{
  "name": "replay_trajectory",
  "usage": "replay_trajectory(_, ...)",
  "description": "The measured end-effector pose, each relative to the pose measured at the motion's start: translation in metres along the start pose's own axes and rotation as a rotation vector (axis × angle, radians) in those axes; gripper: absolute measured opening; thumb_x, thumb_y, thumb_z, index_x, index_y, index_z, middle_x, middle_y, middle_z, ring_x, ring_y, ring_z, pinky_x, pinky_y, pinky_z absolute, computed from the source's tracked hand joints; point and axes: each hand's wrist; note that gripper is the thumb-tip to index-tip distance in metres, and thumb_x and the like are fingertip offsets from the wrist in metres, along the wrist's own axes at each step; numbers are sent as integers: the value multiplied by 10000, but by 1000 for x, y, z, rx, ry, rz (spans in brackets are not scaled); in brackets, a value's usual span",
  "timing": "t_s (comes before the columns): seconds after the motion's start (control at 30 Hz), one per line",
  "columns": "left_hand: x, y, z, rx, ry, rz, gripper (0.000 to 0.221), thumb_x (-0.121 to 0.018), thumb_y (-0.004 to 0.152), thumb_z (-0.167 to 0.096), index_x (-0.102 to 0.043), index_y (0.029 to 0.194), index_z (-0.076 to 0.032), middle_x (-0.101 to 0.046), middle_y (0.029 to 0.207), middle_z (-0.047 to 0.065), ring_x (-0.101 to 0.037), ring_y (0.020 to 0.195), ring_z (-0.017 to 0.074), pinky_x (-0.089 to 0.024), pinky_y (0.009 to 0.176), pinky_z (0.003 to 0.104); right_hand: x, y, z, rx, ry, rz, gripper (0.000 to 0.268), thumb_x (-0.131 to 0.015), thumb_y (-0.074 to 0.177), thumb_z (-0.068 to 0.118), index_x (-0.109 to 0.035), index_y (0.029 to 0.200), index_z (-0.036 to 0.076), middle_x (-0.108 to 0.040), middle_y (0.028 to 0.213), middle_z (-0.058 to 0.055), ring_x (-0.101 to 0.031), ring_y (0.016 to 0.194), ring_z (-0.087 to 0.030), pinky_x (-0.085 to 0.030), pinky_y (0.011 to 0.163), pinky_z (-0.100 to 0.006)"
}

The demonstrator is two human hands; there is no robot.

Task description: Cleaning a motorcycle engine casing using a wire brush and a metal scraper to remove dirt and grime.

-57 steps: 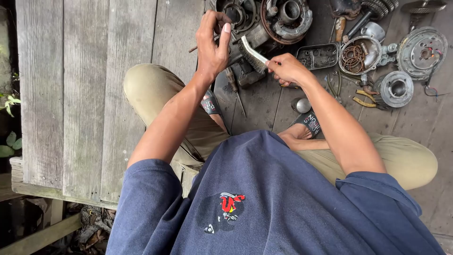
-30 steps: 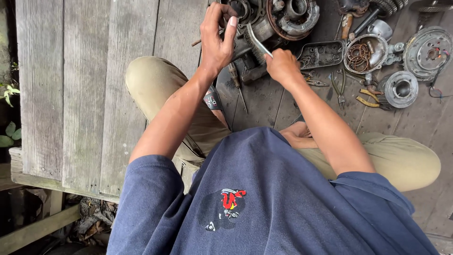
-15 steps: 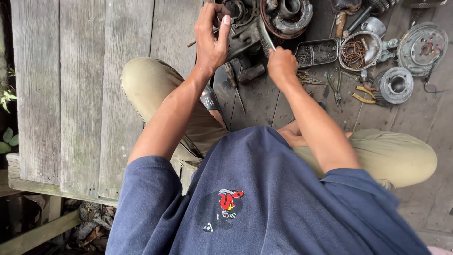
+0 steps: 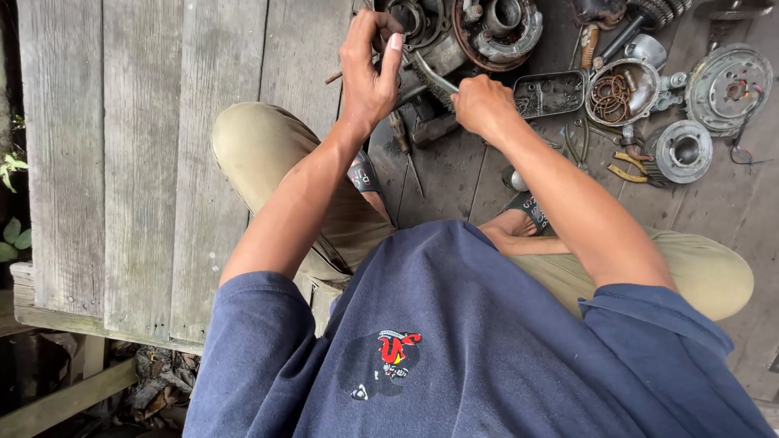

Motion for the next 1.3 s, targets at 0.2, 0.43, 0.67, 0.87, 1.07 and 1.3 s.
replay_trajectory(0.2,-1,-2,-1,5,-24,-17,131,-513,971,-142,-565,980,-22,-500,862,75,-431,764,187,-401,698,333,-38,20,1,-46,-273,-106,405,-451,1146,281,-715,1042,-7,-615,744,-117,-511,546,-206,-455,477,-350)
replay_trajectory(0.43,0,-6,-7,-11,-12,-28,139,-521,981,-152,-573,958,-25,-552,862,73,-472,750,187,-431,691,340,-18,-17,15,-229,438,-81,432,-457,1108,252,-666,1118,-125,-713,863,-209,-659,551,-287,-564,532,-425)
replay_trajectory(0.67,1,-6,-3,-6,20,-28,166,-524,981,-184,-567,958,-25,-510,846,75,-437,739,191,-406,682,340,22,-46,33,0,319,37,430,-414,1053,116,-408,1480,67,-718,1056,-195,-642,550,-265,-527,560,-453)
replay_trajectory(0.87,2,-4,-2,13,-13,-19,145,-526,970,-157,-569,979,-18,-535,871,85,-462,750,199,-429,694,344,32,-35,36,18,315,27,411,-444,1023,51,-535,1424,26,-720,1061,-227,-624,529,-259,-531,517,-425)
replay_trajectory(1.07,-4,-13,18,13,-37,-50,167,-524,1024,-168,-582,1044,-13,-580,780,97,-446,677,202,-419,641,377,-33,-21,1,91,569,-344,325,-470,1016,23,-590,1316,-3,-708,865,-215,-657,648,-315,-513,599,-485)
replay_trajectory(1.3,-7,-13,27,87,-92,-78,231,-452,1009,-208,-575,982,-14,-550,770,90,-425,675,191,-392,650,357,-74,-64,-21,-36,765,-278,468,-560,1020,100,-465,1477,69,-675,774,-88,-655,634,-218,-510,595,-375)
Point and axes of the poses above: each hand's wrist, its own y-axis towards the middle knuckle, its own x-axis out of the back of the hand, z = x × y
